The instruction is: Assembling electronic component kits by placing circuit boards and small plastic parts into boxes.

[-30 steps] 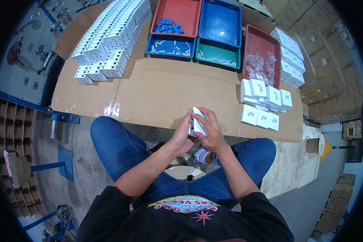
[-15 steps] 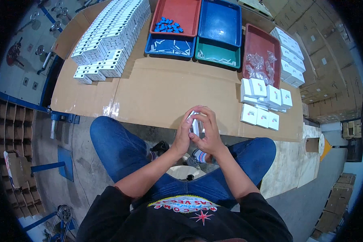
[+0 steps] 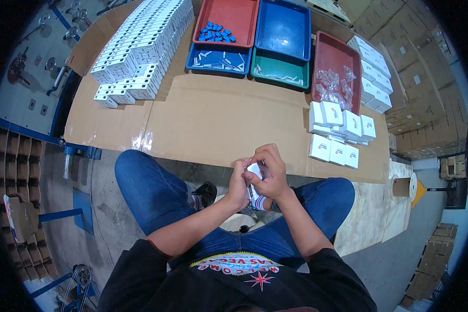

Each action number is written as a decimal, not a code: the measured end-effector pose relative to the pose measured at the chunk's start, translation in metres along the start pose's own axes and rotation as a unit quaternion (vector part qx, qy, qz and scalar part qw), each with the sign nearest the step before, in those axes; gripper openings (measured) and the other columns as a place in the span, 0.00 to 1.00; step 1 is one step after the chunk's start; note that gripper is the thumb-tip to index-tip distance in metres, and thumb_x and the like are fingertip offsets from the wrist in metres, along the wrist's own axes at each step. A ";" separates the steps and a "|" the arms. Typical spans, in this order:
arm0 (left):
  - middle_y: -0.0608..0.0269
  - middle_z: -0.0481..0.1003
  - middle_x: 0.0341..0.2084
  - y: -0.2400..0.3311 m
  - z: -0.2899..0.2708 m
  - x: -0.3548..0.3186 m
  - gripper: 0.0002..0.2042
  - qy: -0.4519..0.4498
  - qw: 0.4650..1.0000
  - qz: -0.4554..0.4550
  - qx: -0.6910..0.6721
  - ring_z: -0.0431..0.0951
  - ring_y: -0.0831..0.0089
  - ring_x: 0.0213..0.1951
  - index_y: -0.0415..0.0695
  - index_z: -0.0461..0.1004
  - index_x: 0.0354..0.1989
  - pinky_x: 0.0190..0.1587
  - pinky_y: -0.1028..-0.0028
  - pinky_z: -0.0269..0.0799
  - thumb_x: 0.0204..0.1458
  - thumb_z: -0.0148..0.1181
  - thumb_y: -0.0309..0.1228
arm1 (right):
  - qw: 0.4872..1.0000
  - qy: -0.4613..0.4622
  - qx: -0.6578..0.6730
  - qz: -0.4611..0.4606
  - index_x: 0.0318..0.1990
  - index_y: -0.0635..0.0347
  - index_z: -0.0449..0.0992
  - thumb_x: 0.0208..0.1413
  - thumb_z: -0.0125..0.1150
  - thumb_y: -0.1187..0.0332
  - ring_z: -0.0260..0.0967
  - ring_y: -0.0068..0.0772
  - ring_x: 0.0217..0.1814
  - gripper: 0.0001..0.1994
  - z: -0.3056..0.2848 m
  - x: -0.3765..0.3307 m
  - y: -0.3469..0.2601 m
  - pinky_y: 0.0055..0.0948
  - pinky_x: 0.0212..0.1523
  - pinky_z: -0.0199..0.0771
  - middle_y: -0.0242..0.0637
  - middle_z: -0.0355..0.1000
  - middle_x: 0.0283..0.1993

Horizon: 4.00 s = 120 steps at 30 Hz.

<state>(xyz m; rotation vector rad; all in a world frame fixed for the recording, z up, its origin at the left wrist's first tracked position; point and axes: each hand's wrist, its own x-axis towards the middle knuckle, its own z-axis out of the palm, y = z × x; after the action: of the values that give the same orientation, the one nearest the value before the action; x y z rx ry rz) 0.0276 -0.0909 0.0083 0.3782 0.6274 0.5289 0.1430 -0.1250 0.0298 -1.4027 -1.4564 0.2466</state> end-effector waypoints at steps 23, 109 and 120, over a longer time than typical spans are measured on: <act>0.61 0.77 0.37 -0.012 -0.005 0.009 0.21 0.005 0.998 -0.016 -0.058 0.80 0.68 0.41 0.49 0.70 0.42 0.45 0.65 0.77 0.64 0.41 0.54 | 0.999 -0.029 -0.023 -0.030 0.30 0.62 0.67 0.50 0.70 0.62 0.58 0.42 0.33 0.17 -0.005 0.007 -0.004 0.36 0.32 0.59 0.41 0.62 0.31; 0.41 0.60 0.63 0.033 -0.028 0.042 0.57 -0.148 0.652 0.458 0.586 0.63 0.48 0.62 0.33 0.51 0.73 0.65 0.56 0.61 0.46 0.62 0.68 | 0.788 -0.021 0.441 0.429 0.75 0.60 0.55 0.73 0.50 0.55 0.63 0.24 0.64 0.30 -0.005 -0.008 -0.013 0.28 0.63 0.66 0.35 0.66 0.65; 0.38 0.61 0.61 0.032 -0.033 0.040 0.53 -0.138 0.614 0.500 0.595 0.65 0.46 0.60 0.29 0.54 0.71 0.63 0.55 0.63 0.53 0.55 0.68 | 0.851 -0.003 0.356 0.387 0.67 0.64 0.65 0.76 0.40 0.53 0.66 0.17 0.52 0.25 0.007 -0.016 -0.017 0.22 0.55 0.67 0.30 0.72 0.51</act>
<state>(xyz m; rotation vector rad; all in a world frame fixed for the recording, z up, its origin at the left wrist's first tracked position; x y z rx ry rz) 0.0231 -0.0370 -0.0190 2.1521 0.3159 1.0354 0.1237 -0.1393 0.0309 -1.2620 -0.5913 1.1735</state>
